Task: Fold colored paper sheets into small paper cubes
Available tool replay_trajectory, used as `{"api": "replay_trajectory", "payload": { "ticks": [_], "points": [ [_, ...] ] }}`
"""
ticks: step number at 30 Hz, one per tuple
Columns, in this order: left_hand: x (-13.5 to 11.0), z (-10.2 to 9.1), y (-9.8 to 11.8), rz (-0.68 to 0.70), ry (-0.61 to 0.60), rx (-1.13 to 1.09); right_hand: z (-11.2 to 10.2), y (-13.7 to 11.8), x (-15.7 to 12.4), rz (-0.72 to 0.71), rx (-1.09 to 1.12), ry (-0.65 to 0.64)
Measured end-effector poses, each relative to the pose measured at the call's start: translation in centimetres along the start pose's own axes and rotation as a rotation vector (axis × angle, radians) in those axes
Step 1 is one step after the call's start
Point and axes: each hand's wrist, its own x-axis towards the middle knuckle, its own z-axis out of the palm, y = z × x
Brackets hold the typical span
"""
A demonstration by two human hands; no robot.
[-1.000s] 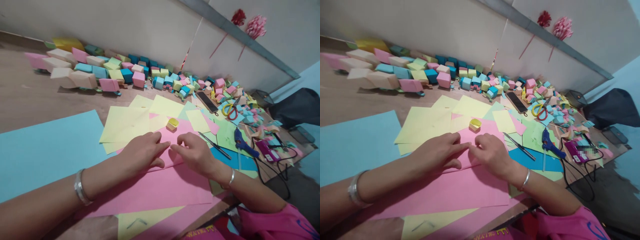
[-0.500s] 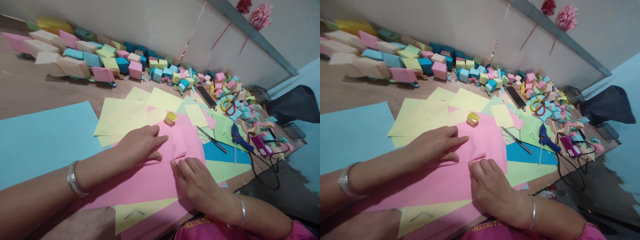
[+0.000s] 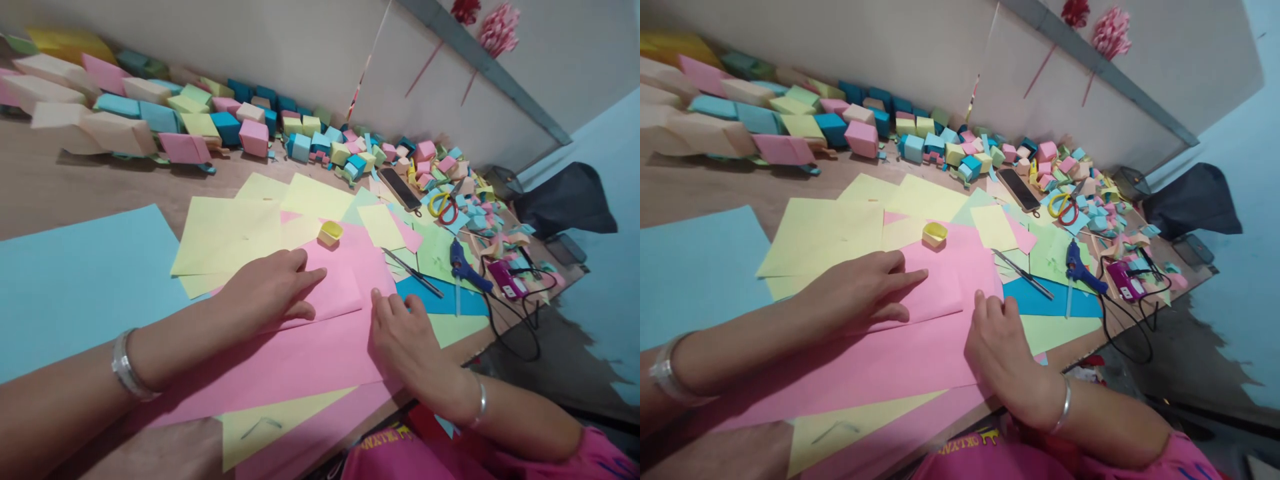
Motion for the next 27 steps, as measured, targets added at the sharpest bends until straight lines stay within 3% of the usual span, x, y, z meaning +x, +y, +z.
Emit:
{"api": "replay_trajectory", "payload": {
  "ticks": [4,7,10,17,23,27],
  "points": [
    [0.1,0.1,-0.1,-0.007,-0.009,-0.009,-1.2,0.7,-0.1,0.033,-0.02,0.0],
    [0.2,-0.2,0.1,-0.016,-0.036,-0.006,-1.9,-0.4,0.3,-0.07,0.058,0.031],
    [0.2,-0.3,0.2,-0.019,-0.026,-0.015,-1.4,-1.5,0.5,-0.138,0.109,0.042],
    [0.1,-0.3,0.5,-0.044,-0.033,0.005,0.1,-1.0,-0.2,-0.086,-0.066,0.046],
    [-0.4,-0.8,0.4,0.225,-0.029,-0.068,0.2,-0.9,-0.2,-0.083,-0.054,0.063],
    [-0.7,-1.8,0.0,0.228,-0.101,-0.156,0.1,-1.0,-0.1,-0.068,-0.017,0.076]
  ]
}}
